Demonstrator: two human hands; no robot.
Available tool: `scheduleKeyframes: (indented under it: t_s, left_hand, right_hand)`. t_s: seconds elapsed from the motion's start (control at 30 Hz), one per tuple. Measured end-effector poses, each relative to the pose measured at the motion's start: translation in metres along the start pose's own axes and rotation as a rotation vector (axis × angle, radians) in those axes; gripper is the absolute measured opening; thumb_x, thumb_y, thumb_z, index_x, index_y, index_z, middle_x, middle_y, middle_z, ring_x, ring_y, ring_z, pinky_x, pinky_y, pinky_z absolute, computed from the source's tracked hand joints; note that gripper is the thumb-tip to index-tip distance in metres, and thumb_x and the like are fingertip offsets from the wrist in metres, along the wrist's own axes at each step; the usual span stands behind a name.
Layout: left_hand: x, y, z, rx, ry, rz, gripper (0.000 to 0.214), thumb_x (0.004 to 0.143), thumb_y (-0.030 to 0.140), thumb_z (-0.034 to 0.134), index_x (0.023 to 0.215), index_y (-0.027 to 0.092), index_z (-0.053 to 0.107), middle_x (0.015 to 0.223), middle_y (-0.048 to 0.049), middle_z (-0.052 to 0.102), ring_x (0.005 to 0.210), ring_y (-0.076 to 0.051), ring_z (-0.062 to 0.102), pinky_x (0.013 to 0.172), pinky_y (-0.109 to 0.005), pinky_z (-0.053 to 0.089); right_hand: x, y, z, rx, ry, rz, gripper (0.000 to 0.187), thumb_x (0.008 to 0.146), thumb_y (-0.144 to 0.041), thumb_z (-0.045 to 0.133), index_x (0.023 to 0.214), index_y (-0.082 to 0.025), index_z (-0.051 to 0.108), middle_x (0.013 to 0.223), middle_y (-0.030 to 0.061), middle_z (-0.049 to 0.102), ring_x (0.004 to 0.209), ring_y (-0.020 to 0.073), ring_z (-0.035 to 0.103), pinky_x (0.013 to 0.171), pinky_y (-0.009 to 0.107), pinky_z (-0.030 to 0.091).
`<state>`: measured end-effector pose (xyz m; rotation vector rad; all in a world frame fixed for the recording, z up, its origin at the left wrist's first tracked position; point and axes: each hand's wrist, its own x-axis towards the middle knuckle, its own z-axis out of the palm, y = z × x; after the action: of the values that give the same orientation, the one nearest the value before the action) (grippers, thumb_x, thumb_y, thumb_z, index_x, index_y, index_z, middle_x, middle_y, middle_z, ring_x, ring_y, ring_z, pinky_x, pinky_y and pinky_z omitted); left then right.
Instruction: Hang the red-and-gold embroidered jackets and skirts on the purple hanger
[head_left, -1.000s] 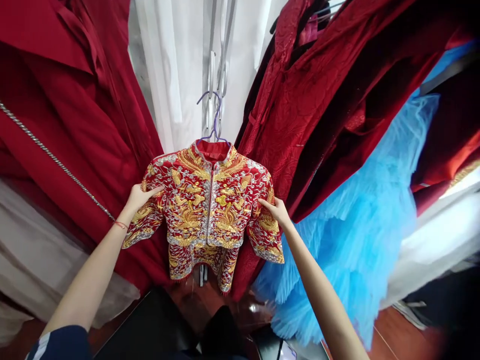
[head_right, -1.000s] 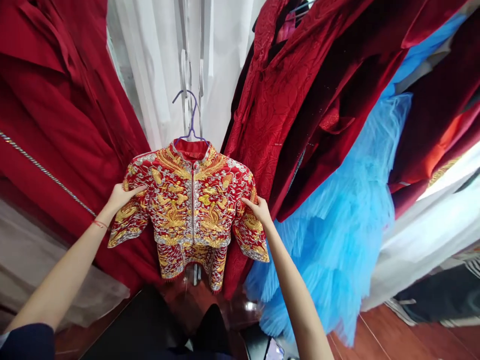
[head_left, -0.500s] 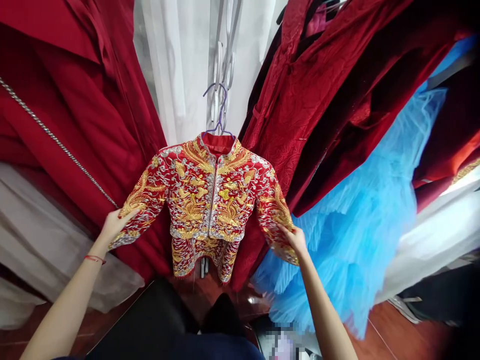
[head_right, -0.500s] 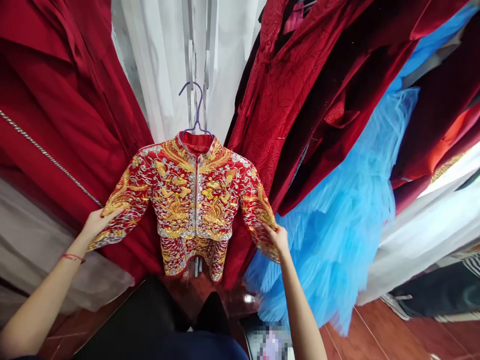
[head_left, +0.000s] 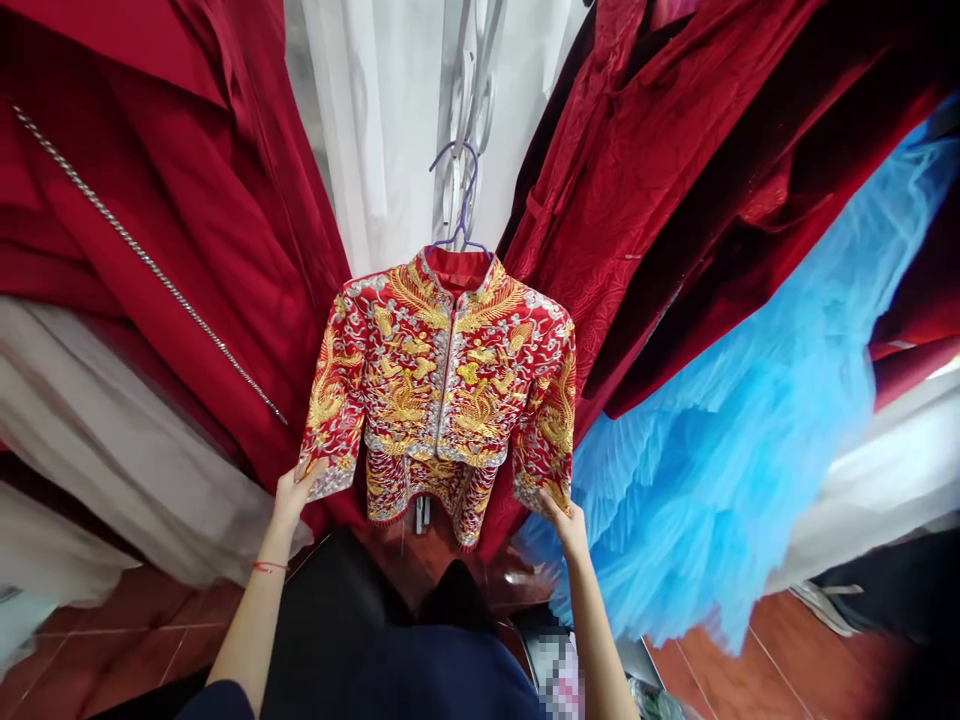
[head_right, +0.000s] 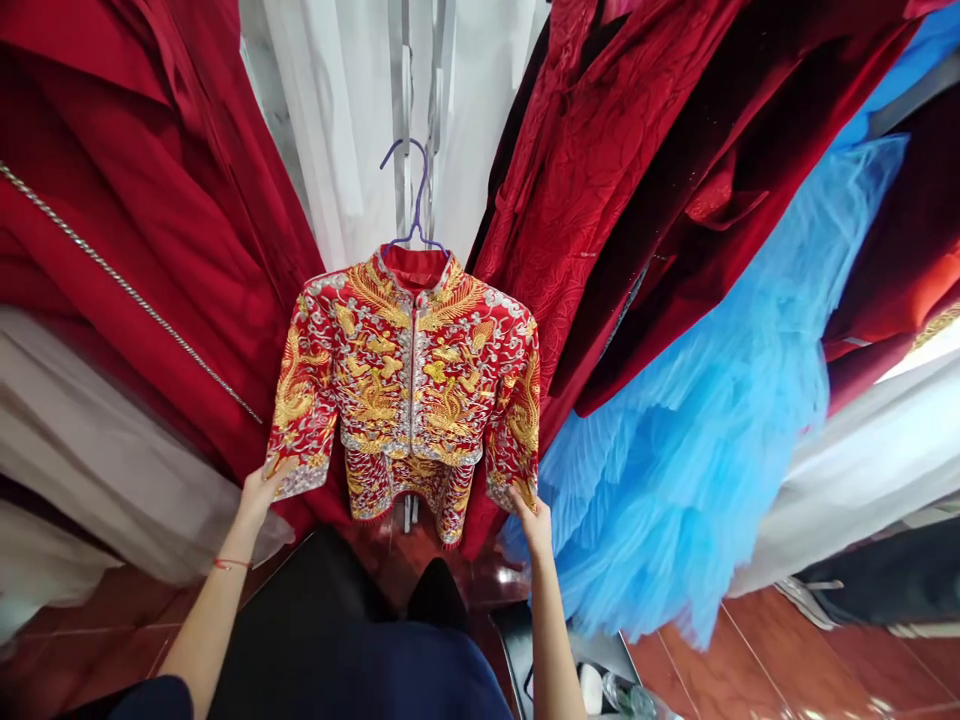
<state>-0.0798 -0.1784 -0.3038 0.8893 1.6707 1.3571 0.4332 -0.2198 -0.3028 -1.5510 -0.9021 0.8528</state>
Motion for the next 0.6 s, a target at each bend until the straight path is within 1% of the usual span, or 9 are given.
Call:
scheduleKeyframes:
  t_s: [0.07,0.13,0.2,0.27,0.37,0.43,0.5,0.57,0.6]
  left_hand:
    - [-0.007,-0.011,-0.002,-0.020,0.046,0.009,0.055,0.065,0.051,0.078,0.106,0.015,0.069,0.110,-0.0122,0.074,0.110,-0.032,0.067,0.091,-0.040,0.058]
    - [-0.012,-0.020,-0.005,-0.042,0.073,0.012,0.057,0.066,0.048,0.077,0.111,0.015,0.068,0.117,-0.0117,0.072,0.116,-0.032,0.064,0.096,-0.040,0.056]
    - [-0.017,-0.027,-0.005,-0.047,0.099,0.006,0.055,0.067,0.047,0.077,0.111,0.016,0.068,0.117,-0.0103,0.072,0.117,-0.031,0.064,0.097,-0.040,0.056]
    - [-0.021,-0.033,-0.003,-0.045,0.120,-0.004,0.051,0.068,0.047,0.076,0.109,0.016,0.069,0.112,-0.0096,0.073,0.114,-0.032,0.065,0.095,-0.041,0.058]
    - [-0.026,-0.038,0.005,-0.072,0.116,-0.007,0.049,0.071,0.047,0.074,0.109,0.016,0.069,0.111,-0.0102,0.073,0.111,-0.032,0.067,0.089,-0.042,0.062]
    - [-0.027,-0.040,0.012,-0.110,0.107,-0.009,0.048,0.072,0.046,0.073,0.110,0.017,0.068,0.116,-0.0107,0.071,0.115,-0.032,0.065,0.090,-0.043,0.062]
    - [-0.027,-0.041,0.021,-0.129,0.079,-0.049,0.048,0.076,0.047,0.070,0.114,0.018,0.064,0.119,-0.0117,0.069,0.124,-0.031,0.059,0.096,-0.043,0.058]
    - [-0.024,-0.041,0.033,-0.107,0.007,-0.126,0.049,0.080,0.051,0.065,0.116,0.017,0.061,0.116,-0.0159,0.069,0.128,-0.032,0.055,0.100,-0.044,0.054]
    - [-0.022,-0.040,0.041,-0.086,-0.051,-0.167,0.050,0.081,0.055,0.063,0.114,0.016,0.061,0.113,-0.0189,0.069,0.127,-0.034,0.056,0.099,-0.046,0.054]
  right_hand:
    - [-0.007,0.011,-0.001,0.020,0.045,0.009,0.055,0.048,-0.064,0.079,0.077,-0.018,0.073,0.080,0.0074,0.075,0.079,0.0293,0.072,0.070,0.038,0.058]
    - [-0.011,0.018,-0.006,0.012,0.074,0.013,0.054,0.048,-0.062,0.080,0.076,-0.017,0.074,0.079,0.0077,0.076,0.080,0.0299,0.072,0.069,0.038,0.058]
    - [-0.011,0.024,-0.012,0.010,0.101,0.012,0.052,0.050,-0.061,0.080,0.077,-0.017,0.074,0.079,0.0077,0.076,0.080,0.0298,0.072,0.068,0.038,0.058]
    - [-0.010,0.030,-0.017,0.024,0.148,0.012,0.049,0.052,-0.060,0.079,0.079,-0.018,0.073,0.082,0.0074,0.076,0.080,0.0294,0.072,0.066,0.038,0.059]
    - [-0.008,0.038,-0.015,0.061,0.215,0.047,0.047,0.054,-0.059,0.076,0.081,-0.021,0.072,0.085,0.0074,0.076,0.082,0.0296,0.073,0.063,0.037,0.059]
    - [-0.010,0.044,-0.008,0.074,0.216,0.101,0.048,0.056,-0.062,0.072,0.081,-0.022,0.069,0.084,0.0084,0.076,0.083,0.0300,0.073,0.062,0.036,0.058]
    - [-0.017,0.051,0.005,0.067,0.179,0.151,0.049,0.059,-0.068,0.063,0.077,-0.022,0.066,0.077,0.0097,0.074,0.079,0.0304,0.073,0.058,0.037,0.057]
    - [-0.025,0.058,0.024,0.045,0.132,0.172,0.050,0.060,-0.072,0.056,0.071,-0.023,0.062,0.067,0.0096,0.071,0.072,0.0307,0.073,0.054,0.038,0.056]
    - [-0.028,0.061,0.034,0.032,0.105,0.173,0.050,0.061,-0.072,0.055,0.068,-0.023,0.061,0.064,0.0091,0.070,0.069,0.0307,0.072,0.053,0.039,0.055]
